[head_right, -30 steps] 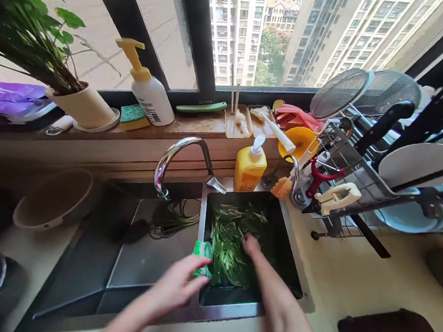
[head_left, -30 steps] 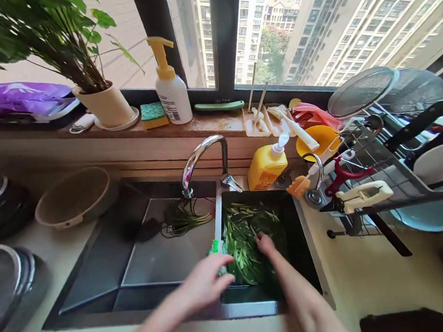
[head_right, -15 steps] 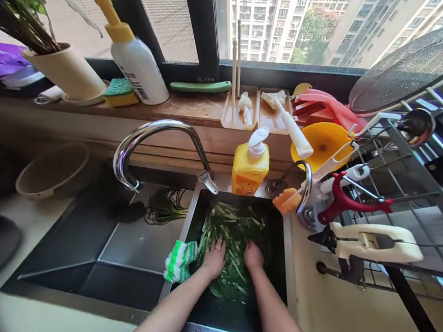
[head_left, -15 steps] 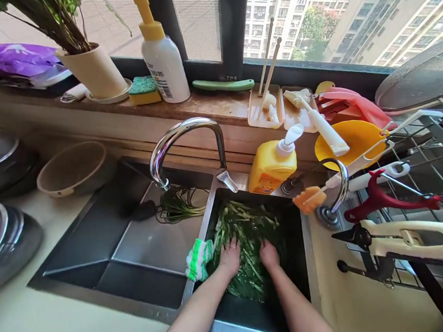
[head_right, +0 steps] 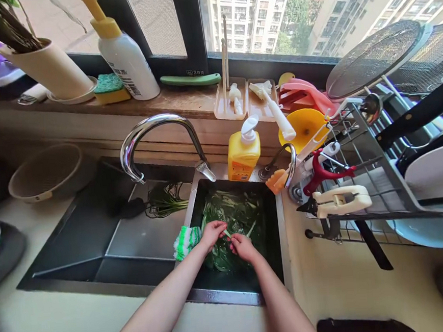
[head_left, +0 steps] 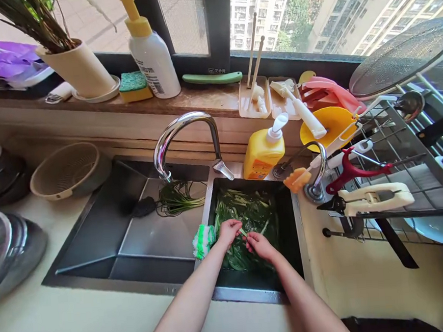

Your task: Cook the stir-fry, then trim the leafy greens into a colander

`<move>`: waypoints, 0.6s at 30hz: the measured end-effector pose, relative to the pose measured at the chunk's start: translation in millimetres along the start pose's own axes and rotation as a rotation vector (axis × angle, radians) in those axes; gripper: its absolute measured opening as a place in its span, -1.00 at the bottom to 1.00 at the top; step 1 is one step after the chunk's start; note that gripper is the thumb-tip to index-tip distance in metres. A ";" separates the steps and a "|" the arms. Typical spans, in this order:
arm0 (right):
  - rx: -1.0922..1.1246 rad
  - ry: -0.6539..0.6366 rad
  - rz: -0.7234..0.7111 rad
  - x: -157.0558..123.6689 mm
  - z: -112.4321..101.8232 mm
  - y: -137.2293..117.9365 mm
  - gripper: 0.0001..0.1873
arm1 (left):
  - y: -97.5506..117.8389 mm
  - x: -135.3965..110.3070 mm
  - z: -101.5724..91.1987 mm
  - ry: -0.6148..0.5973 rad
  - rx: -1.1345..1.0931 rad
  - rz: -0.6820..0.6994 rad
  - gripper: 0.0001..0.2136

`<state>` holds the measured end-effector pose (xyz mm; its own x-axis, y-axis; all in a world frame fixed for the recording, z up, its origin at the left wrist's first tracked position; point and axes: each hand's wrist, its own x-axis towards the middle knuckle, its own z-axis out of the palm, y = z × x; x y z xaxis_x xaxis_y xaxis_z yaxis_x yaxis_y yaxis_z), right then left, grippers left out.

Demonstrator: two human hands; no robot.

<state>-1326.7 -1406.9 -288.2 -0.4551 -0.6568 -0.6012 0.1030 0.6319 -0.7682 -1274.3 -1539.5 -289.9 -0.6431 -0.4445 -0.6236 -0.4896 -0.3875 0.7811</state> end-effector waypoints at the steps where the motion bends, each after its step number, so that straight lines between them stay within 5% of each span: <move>1: -0.011 0.012 -0.002 -1.4 0.1 -1.5 -0.72 | 1.4 -1.4 -1.7 -0.002 -0.023 -0.005 -0.71; 8: -0.218 0.231 0.038 1.8 4.7 -12.7 -0.78 | 13.2 -12.4 7.5 -0.055 -0.067 0.041 -0.81; 12: -0.331 0.317 0.156 8.8 10.5 -9.7 -0.76 | 18.5 -19.5 13.2 -0.051 0.031 0.221 -0.90; 14: -0.404 0.324 0.213 10.6 5.0 -5.1 -0.74 | 20.4 -17.4 9.6 0.015 0.046 0.265 -0.86; 18: -0.590 0.307 0.252 12.9 -24.0 -1.1 -0.74 | 15.5 -7.9 -1.4 0.082 -0.008 0.131 -0.85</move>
<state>-1353.9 -1406.2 -289.8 -0.7183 -0.3708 -0.5887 -0.2189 0.9236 -0.3146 -1276.0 -1543.1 -272.9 -0.6509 -0.5561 -0.5168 -0.3993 -0.3283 0.8560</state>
